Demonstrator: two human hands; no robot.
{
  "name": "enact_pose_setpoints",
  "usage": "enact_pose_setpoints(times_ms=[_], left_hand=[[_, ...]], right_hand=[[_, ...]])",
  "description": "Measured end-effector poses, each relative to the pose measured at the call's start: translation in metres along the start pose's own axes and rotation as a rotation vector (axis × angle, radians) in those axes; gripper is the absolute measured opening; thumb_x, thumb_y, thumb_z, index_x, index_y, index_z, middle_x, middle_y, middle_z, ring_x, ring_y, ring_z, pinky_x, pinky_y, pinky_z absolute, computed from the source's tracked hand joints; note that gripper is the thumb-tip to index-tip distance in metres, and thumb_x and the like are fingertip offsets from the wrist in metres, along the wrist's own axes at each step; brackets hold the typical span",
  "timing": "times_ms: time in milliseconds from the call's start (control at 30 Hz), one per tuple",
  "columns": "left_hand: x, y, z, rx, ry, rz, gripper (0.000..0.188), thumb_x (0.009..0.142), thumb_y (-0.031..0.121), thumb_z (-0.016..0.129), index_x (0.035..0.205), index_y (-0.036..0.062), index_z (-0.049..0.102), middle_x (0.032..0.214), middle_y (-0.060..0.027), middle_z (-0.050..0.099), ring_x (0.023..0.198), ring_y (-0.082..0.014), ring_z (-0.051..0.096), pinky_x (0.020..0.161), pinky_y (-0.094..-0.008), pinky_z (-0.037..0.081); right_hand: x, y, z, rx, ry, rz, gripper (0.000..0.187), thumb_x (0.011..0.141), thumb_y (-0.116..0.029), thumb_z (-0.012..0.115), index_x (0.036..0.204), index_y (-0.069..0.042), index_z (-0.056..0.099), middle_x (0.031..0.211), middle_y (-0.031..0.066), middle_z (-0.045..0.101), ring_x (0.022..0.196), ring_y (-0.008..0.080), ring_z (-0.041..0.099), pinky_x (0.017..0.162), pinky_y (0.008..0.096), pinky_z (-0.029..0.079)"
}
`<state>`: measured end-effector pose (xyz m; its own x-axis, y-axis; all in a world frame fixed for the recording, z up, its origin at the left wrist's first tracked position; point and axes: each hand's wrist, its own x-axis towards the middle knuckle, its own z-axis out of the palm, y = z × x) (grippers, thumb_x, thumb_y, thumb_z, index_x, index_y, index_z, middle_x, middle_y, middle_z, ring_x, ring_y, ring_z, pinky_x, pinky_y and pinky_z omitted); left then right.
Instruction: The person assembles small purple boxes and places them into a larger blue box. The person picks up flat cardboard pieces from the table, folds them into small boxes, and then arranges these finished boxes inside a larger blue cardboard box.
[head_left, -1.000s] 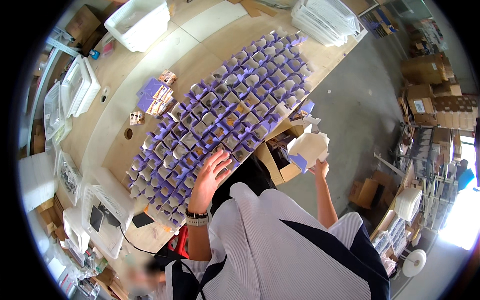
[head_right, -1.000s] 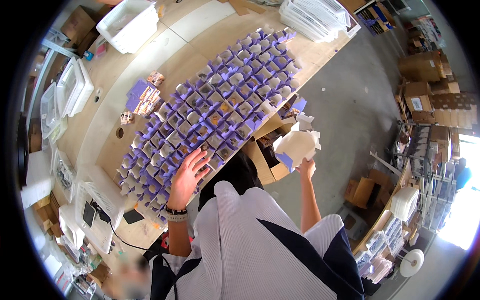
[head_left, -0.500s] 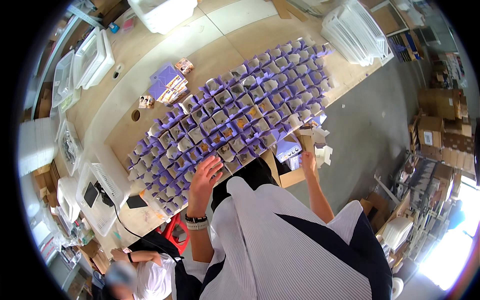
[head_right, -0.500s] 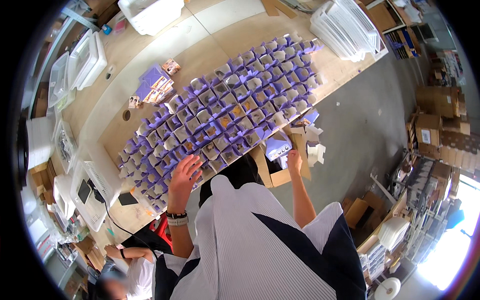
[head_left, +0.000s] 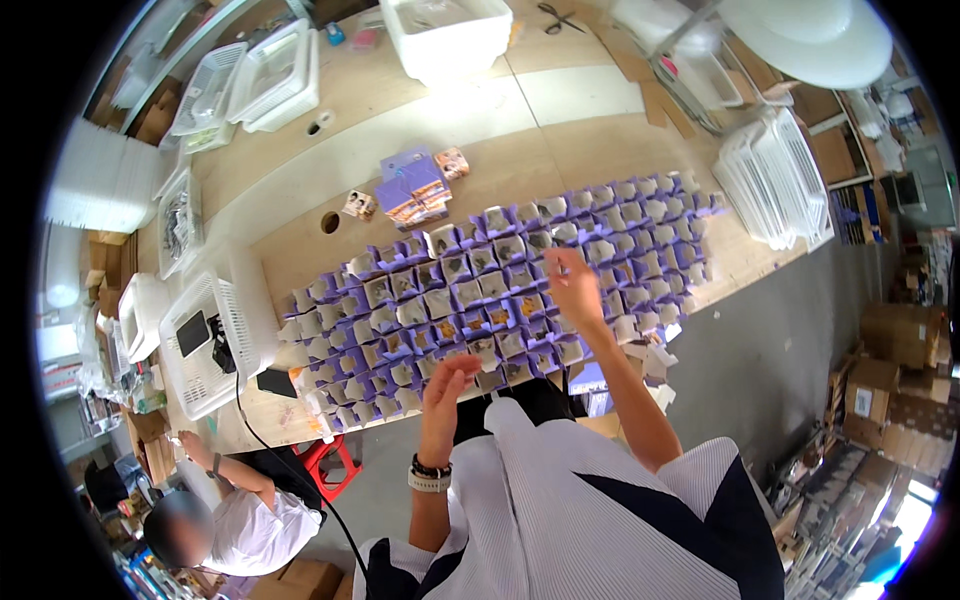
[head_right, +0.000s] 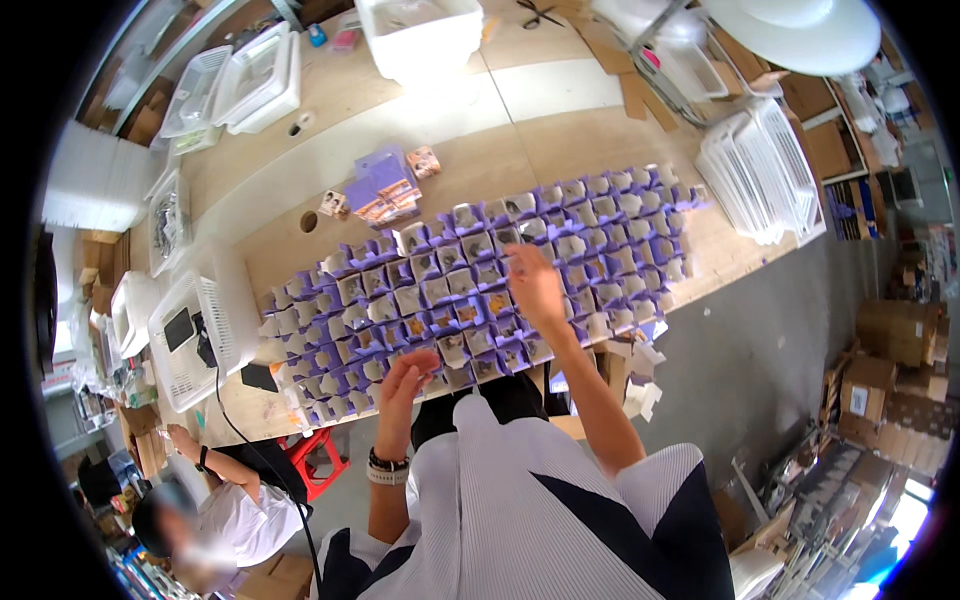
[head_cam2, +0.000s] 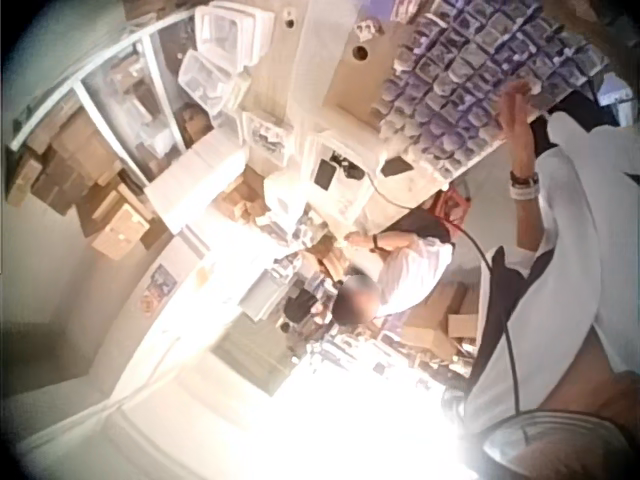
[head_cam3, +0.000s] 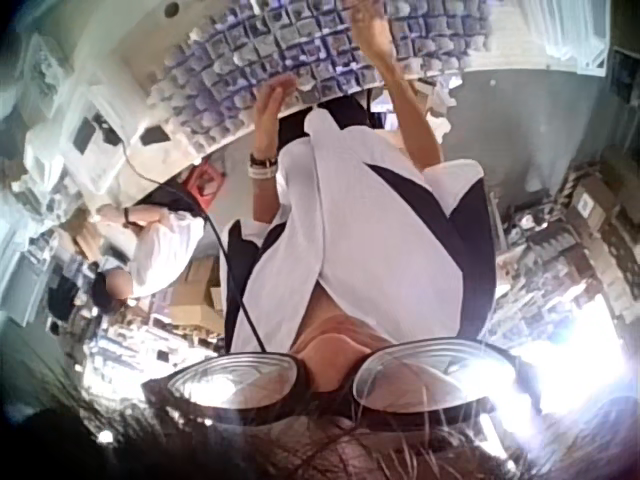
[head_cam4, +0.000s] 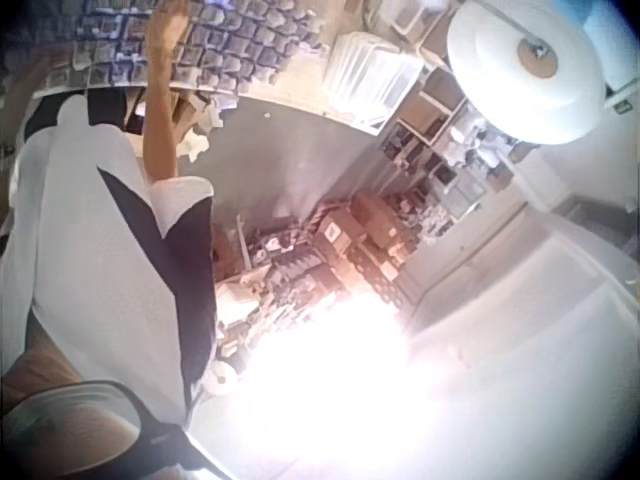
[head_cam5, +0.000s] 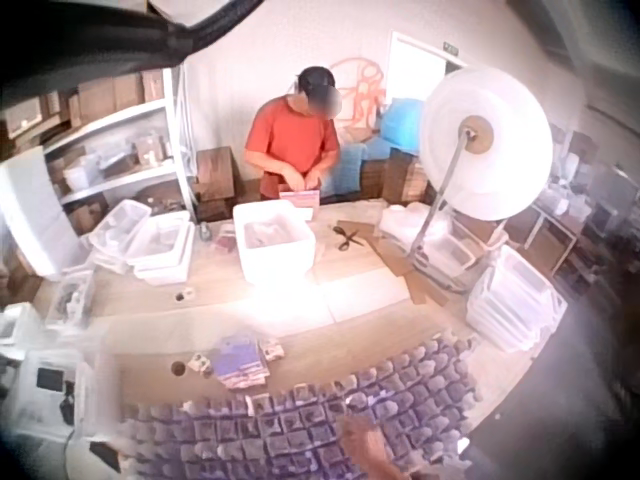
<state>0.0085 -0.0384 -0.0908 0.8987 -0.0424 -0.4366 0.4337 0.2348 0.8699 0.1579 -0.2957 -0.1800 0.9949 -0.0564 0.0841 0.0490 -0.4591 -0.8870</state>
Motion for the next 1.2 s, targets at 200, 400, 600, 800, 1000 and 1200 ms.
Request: enact_pose_setpoints(times_ms=[200,400,600,800,1000,1200], left_hand=[[-0.02,0.014,-0.001,0.098,0.071,0.048,0.026,0.11,0.014,0.049,0.127,0.002,0.063,0.124,-0.005,0.068,0.121,-0.0154,0.061,0.106,-0.0302,0.043],[-0.035,0.014,-0.006,0.097,0.099,0.077,0.026,0.109,0.013,0.049,0.125,0.0005,0.064,0.123,-0.005,0.068,0.118,-0.0148,0.06,0.103,-0.0298,0.043],[-0.032,0.018,-0.026,0.088,0.051,0.122,0.028,0.108,0.012,0.053,0.133,0.0014,0.059,0.128,-0.0051,0.064,0.122,-0.0163,0.059,0.105,-0.0293,0.044],[-0.01,0.065,-0.012,-0.066,0.113,0.188,0.051,0.106,0.013,0.059,0.154,0.0048,0.044,0.152,-0.008,0.051,0.137,-0.0207,0.05,0.108,-0.0341,0.045],[-0.003,0.064,0.004,0.004,-0.165,0.114,0.056,0.106,0.016,0.057,0.158,0.004,0.039,0.156,-0.0104,0.047,0.138,-0.0235,0.05,0.112,-0.0361,0.043],[-0.012,0.062,0.047,0.257,-0.002,0.394,0.056,0.104,0.006,0.053,0.159,0.0046,0.04,0.158,-0.0136,0.038,0.143,-0.0263,0.041,0.115,-0.0373,0.039]], right_hand=[[0.141,-0.059,0.132,-0.2,-0.191,-0.367,0.06,0.084,0.008,0.063,0.14,-0.007,0.05,0.145,0.0159,0.052,0.133,0.0391,0.051,0.109,0.0471,0.049],[0.197,-0.05,0.181,-0.363,-0.288,-0.369,0.062,0.085,0.008,0.058,0.144,-0.006,0.048,0.147,0.0158,0.05,0.139,0.0383,0.046,0.113,0.0497,0.045],[0.139,-0.094,0.123,-0.207,-0.25,-0.34,0.06,0.081,-0.008,0.077,0.136,-0.005,0.055,0.134,0.019,0.052,0.131,0.0385,0.051,0.109,0.0471,0.047],[-0.002,-0.178,-0.01,0.191,-0.914,-0.029,0.069,0.08,-0.003,0.079,0.145,-0.014,0.056,0.145,0.0112,0.054,0.135,0.0308,0.053,0.114,0.0413,0.043],[-0.074,-0.183,-0.033,0.323,-0.54,-0.141,0.083,0.082,0.001,0.079,0.157,-0.011,0.044,0.157,0.0094,0.047,0.143,0.0246,0.047,0.116,0.0393,0.04],[-0.12,-0.168,-0.014,0.812,-0.375,0.264,0.067,0.1,0.0,0.063,0.16,-0.008,0.035,0.16,0.0094,0.04,0.135,0.0215,0.05,0.1,0.0319,0.053]])
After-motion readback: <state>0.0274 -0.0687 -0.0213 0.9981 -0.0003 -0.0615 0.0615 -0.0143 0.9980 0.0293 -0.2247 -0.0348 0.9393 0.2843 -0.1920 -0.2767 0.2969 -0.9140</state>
